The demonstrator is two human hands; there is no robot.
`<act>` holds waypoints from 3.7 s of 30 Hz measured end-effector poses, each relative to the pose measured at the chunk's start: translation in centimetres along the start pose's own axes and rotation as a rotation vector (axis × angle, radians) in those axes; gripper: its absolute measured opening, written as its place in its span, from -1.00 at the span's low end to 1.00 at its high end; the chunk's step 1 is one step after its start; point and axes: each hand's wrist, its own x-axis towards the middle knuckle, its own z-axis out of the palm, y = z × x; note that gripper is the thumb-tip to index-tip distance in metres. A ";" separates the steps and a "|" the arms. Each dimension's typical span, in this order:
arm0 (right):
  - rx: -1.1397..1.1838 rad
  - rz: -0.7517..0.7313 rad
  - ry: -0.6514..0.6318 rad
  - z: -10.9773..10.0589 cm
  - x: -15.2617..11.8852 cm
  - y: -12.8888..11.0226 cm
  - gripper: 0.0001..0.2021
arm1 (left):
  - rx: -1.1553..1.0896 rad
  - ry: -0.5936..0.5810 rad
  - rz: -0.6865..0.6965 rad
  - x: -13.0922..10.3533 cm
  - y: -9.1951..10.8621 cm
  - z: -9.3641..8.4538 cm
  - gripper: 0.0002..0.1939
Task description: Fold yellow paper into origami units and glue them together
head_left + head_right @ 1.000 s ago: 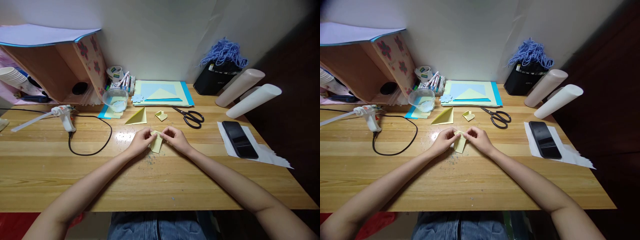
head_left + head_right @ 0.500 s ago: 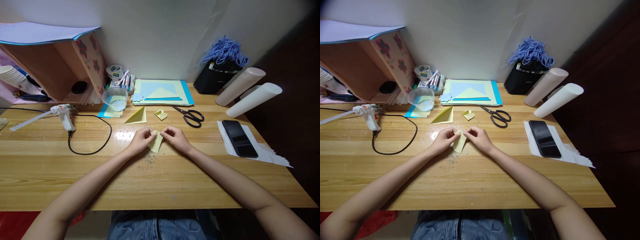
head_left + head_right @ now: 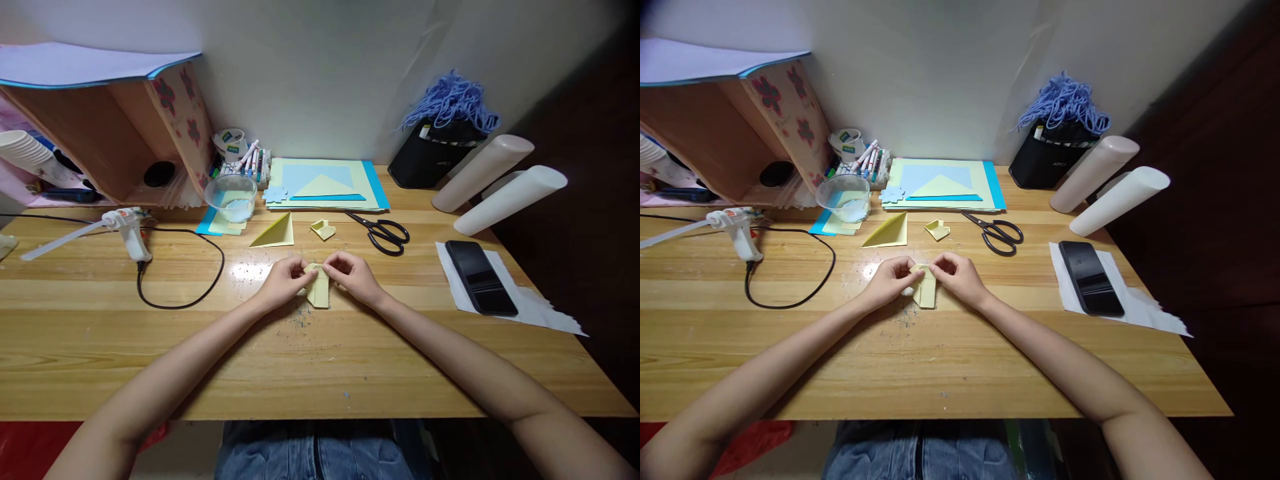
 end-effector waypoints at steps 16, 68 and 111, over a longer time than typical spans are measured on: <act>-0.078 -0.022 0.007 0.1 -0.1 0.0 -0.79 | 0.208 -0.066 0.066 -0.4 1.1 0.0 -0.62; -0.037 0.051 -0.070 -0.2 0.6 0.4 -0.77 | 0.141 0.083 0.047 -0.5 0.2 0.0 -0.63; -0.831 -0.726 0.189 -0.9 -0.7 0.2 -0.68 | -0.388 -0.165 -0.088 -0.5 0.7 -0.2 -0.61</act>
